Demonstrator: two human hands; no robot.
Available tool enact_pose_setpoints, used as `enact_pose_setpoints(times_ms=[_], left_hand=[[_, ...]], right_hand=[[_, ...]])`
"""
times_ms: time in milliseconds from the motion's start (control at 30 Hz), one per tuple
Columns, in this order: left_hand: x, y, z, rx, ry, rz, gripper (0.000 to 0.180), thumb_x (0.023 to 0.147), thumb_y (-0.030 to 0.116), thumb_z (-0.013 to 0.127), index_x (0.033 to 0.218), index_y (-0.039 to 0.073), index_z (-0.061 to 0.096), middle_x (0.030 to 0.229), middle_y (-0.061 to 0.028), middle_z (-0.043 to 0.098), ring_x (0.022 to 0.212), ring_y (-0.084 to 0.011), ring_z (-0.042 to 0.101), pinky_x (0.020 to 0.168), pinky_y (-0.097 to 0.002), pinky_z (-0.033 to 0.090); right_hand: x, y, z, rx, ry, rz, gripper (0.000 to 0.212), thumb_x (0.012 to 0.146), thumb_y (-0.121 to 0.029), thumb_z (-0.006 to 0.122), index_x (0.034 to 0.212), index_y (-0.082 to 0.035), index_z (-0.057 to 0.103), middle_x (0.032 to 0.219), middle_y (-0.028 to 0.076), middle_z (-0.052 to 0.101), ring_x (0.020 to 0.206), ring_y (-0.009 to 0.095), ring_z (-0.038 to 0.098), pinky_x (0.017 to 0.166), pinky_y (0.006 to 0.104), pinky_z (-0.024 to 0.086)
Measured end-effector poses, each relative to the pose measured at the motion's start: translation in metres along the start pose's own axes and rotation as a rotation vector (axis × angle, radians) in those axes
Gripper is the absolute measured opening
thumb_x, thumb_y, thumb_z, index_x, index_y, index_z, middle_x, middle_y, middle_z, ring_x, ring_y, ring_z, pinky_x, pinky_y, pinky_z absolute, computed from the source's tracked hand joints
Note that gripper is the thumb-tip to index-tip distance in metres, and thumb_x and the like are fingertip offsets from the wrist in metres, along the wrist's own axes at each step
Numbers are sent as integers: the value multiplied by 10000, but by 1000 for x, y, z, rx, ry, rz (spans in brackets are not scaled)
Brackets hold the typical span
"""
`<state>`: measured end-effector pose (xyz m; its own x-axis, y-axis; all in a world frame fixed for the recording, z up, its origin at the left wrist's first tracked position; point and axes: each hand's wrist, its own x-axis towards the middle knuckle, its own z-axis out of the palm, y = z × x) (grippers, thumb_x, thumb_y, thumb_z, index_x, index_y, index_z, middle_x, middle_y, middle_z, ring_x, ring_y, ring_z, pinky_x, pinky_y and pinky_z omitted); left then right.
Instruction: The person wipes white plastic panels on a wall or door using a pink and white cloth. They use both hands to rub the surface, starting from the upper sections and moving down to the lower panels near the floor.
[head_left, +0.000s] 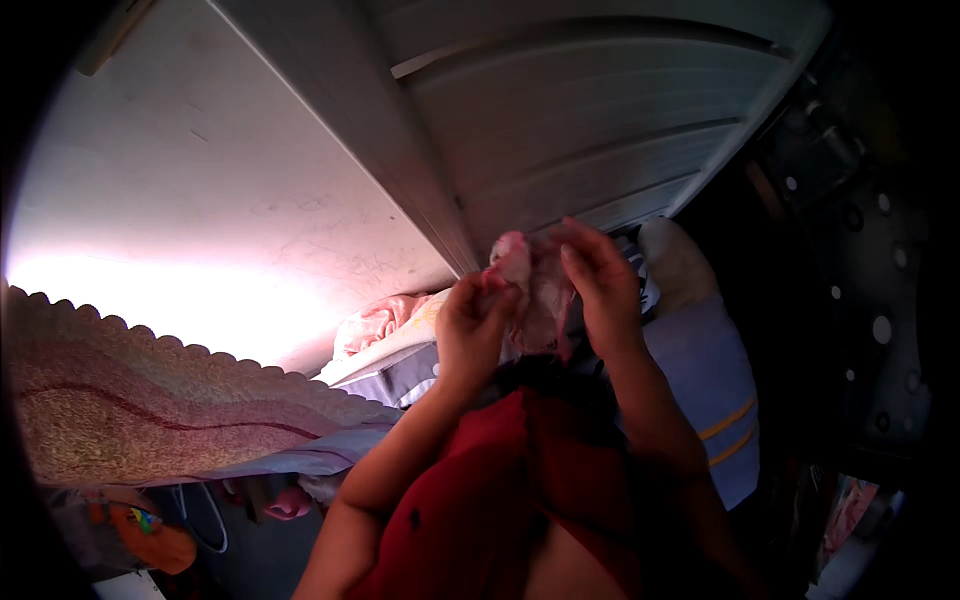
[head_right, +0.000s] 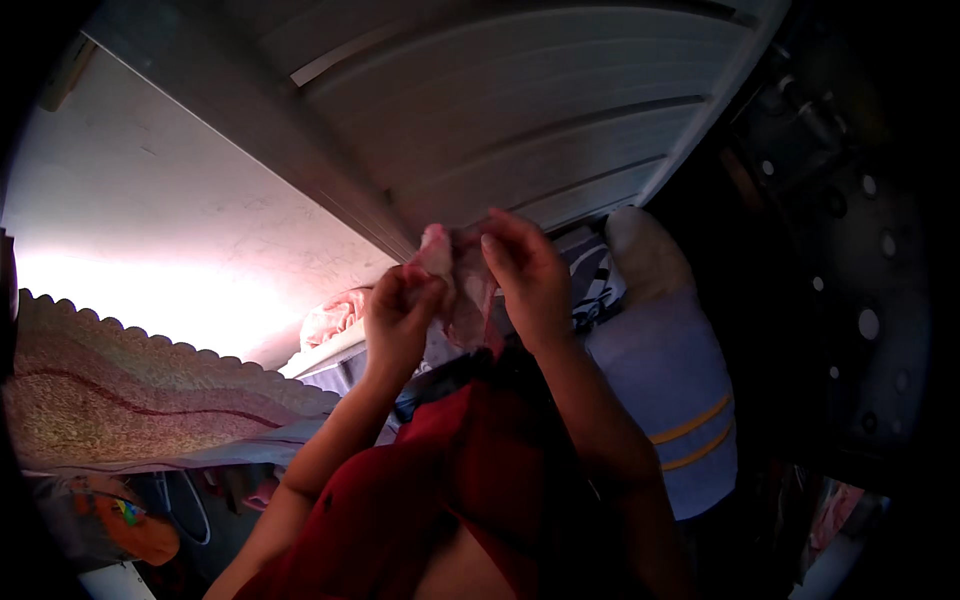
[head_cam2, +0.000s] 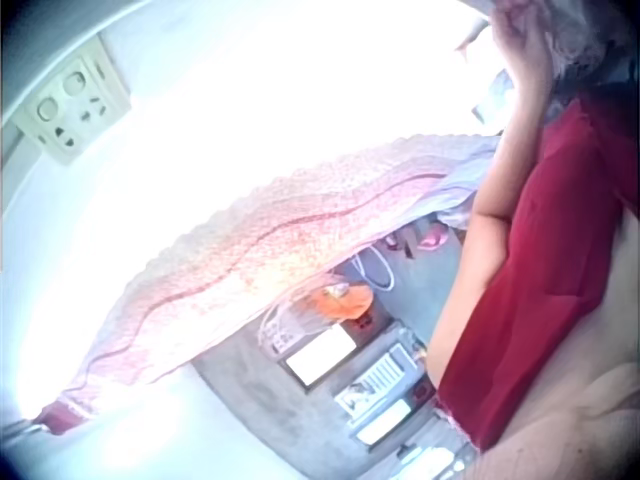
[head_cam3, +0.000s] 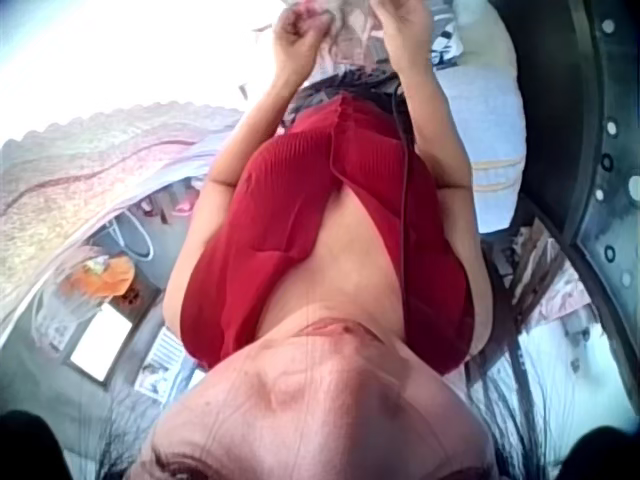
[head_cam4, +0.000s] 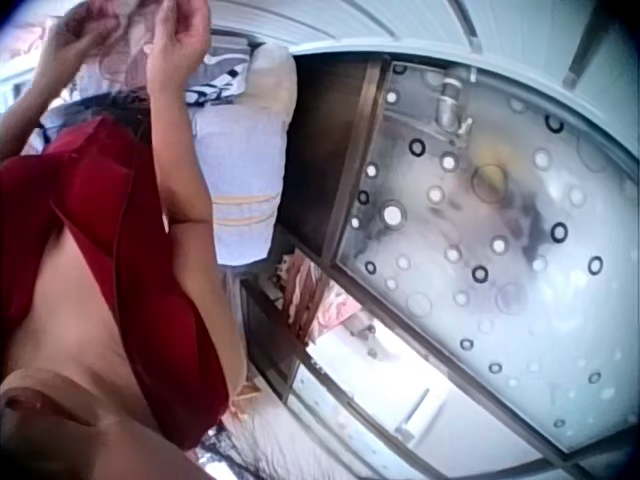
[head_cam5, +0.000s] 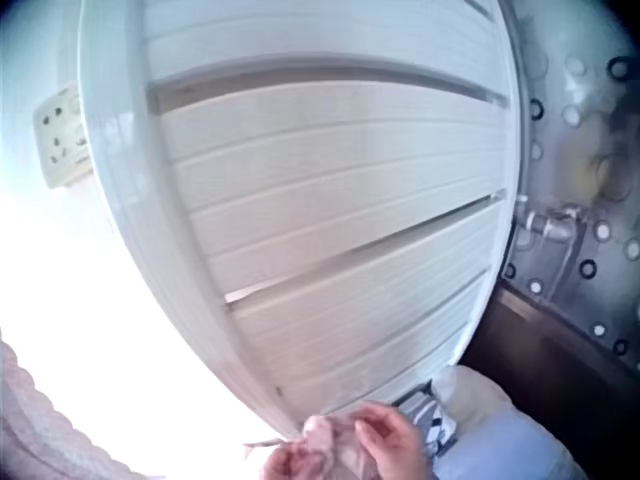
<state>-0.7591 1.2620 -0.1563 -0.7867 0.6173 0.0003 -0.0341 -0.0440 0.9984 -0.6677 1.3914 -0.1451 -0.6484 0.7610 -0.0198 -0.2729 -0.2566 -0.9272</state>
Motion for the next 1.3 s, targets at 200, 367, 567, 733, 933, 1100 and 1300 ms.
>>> enact_pose_setpoints(times_ms=[200, 367, 567, 733, 933, 1100, 1300], left_hand=[[3, 6, -7, -330, 19, 3, 146, 936, 58, 593, 1065, 34, 531, 922, -13, 624, 839, -65, 577, 720, -215, 465], [6, 13, -17, -336, 7, -235, 225, 981, 139, 532, 1162, 22, 468, 1002, -60, 644, 870, -86, 567, 759, -228, 451], [1, 9, -22, -121, 5, -174, 377, 974, 117, 527, 1306, 8, 386, 1230, -149, 584, 1155, -183, 537, 974, -315, 427], [10, 11, -36, 175, 205, 311, 415, 914, 61, 592, 1289, 21, 417, 1291, -134, 524, 1193, -209, 502, 1009, -353, 390], [23, 31, -30, 344, 298, 556, 471, 869, 7, 588, 1294, 8, 386, 1335, -172, 467, 1264, -256, 441, 1072, -409, 311], [43, 36, -28, 478, 301, 853, 521, 833, -14, 602, 1294, 0, 361, 1369, -221, 416, 1298, -321, 404, 1104, -439, 261], [70, 40, -18, 526, 311, 969, 592, 919, 104, 551, 1407, 7, 230, 1484, -193, 249, 1341, -299, 326, 1108, -468, 248]], right_hand=[[-12, -4, -9, -617, -259, -208, 414, 820, -44, 727, 1201, 9, 576, 1091, 63, 639, 992, 126, 603, 864, 281, 503], [7, -7, -34, 309, -153, 217, 301, 985, -161, 517, 1258, -40, 559, 1181, 50, 620, 1053, 147, 611, 851, 264, 510], [15, -22, -13, 250, -123, -21, 273, 989, -173, 514, 1233, -61, 563, 1156, 50, 622, 1067, 140, 592, 853, 273, 502], [44, 9, 31, -676, -192, -847, 168, 903, -82, 583, 1059, -22, 562, 1011, 156, 587, 971, 295, 565, 810, 372, 453], [60, 30, 54, -1166, -128, -1070, 131, 831, -154, 625, 924, -62, 613, 966, 105, 613, 1030, 310, 569, 961, 555, 343], [79, -7, 61, -1255, -315, -882, 94, 778, -221, 639, 780, -167, 716, 793, 58, 671, 939, 246, 625, 1022, 501, 306], [95, 11, 51, -973, -343, -995, 42, 711, -175, 647, 700, -154, 682, 747, 29, 655, 821, 250, 630, 879, 437, 399]])
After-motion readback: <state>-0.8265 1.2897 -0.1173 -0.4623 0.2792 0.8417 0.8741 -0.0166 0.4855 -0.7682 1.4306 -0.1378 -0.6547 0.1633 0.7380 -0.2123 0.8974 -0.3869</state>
